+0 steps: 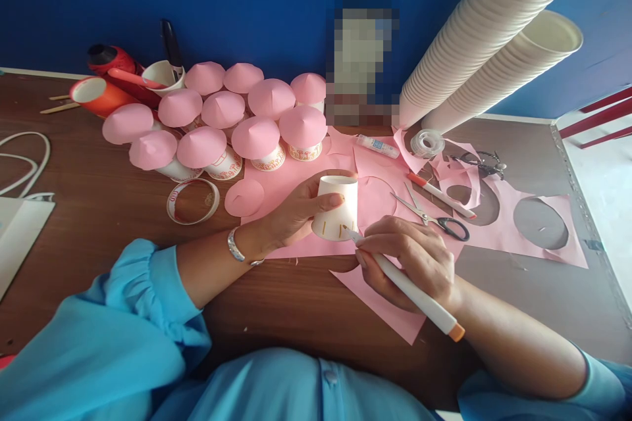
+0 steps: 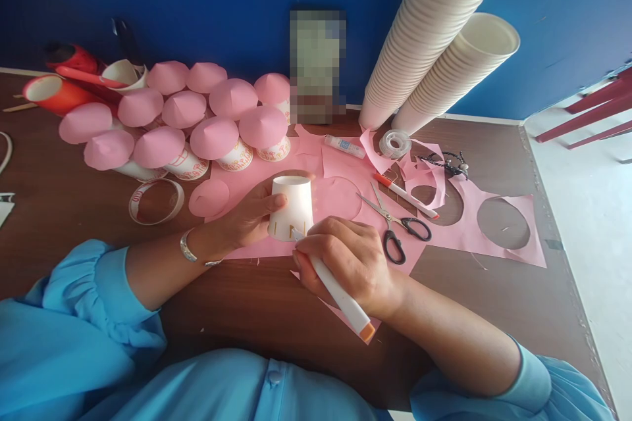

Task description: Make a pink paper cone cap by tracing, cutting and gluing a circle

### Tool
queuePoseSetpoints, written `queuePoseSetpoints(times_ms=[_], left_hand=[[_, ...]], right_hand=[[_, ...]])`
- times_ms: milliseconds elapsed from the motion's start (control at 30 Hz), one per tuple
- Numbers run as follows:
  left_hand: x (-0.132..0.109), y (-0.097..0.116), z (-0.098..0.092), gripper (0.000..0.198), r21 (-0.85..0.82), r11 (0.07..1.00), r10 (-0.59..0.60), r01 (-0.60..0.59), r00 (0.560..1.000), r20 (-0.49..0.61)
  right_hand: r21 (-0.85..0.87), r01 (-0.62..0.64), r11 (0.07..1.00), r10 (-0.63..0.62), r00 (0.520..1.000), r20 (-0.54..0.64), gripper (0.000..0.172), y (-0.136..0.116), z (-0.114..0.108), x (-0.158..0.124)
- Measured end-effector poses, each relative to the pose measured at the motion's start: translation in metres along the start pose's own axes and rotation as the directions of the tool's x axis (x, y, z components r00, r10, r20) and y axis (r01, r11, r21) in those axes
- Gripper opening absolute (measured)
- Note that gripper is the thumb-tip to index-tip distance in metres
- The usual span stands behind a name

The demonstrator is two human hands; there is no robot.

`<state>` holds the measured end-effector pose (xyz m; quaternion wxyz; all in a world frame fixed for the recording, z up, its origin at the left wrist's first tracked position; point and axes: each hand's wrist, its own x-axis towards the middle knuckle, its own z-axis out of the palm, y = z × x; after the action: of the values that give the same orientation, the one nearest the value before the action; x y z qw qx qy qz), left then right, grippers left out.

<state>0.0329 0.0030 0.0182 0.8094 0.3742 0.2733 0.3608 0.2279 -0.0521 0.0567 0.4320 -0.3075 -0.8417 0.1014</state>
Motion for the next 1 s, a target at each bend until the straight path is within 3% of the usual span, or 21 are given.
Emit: queuePoseSetpoints(times_ms=[200,300,400,467,600,700,800,900,1000], left_hand=[[0.0,-0.005,-0.002,0.051,0.015,1.0,0.016,-0.016,1.0,-0.006],[-0.002,-0.008,-0.004,0.056,0.104,0.994,0.03,-0.024,0.998,-0.049],[-0.003,-0.01,-0.005,0.054,0.098,0.995,0.033,-0.026,0.997,-0.076],[-0.004,-0.009,-0.004,0.053,0.085,0.996,0.009,-0.001,0.996,-0.088],[-0.004,-0.004,-0.001,0.051,0.105,0.994,-0.005,0.015,0.996,-0.092],[-0.002,-0.003,-0.002,0.057,0.086,0.996,0.02,-0.021,1.0,0.021],[0.0,-0.001,-0.004,0.066,0.092,0.994,0.048,-0.06,0.991,0.123],[0.0,0.002,-0.003,0.069,0.166,0.984,0.039,-0.063,0.989,0.143],[-0.002,0.004,-0.003,0.057,0.247,0.968,0.012,-0.043,0.992,0.126]], right_hand=[[0.132,-0.111,0.985,0.121,0.991,-0.065,0.022,0.005,-0.002,-0.007],[0.332,-0.245,0.911,0.284,0.956,-0.072,0.015,0.012,0.002,-0.016],[0.37,-0.303,0.878,0.37,0.921,-0.122,0.021,0.024,0.008,-0.021],[0.301,-0.281,0.912,0.33,0.935,-0.129,0.033,0.033,0.012,-0.022],[0.172,-0.197,0.965,0.199,0.98,0.01,0.082,0.042,0.016,-0.019],[0.111,-0.196,0.974,0.185,0.977,0.105,0.074,0.041,0.017,-0.017],[0.063,-0.203,0.977,0.2,0.979,0.044,0.065,0.04,0.016,-0.016],[0.008,-0.168,0.986,0.168,0.984,-0.053,0.068,0.041,0.015,-0.015],[-0.017,-0.153,0.988,0.152,0.987,-0.043,0.072,0.044,0.013,-0.014]])
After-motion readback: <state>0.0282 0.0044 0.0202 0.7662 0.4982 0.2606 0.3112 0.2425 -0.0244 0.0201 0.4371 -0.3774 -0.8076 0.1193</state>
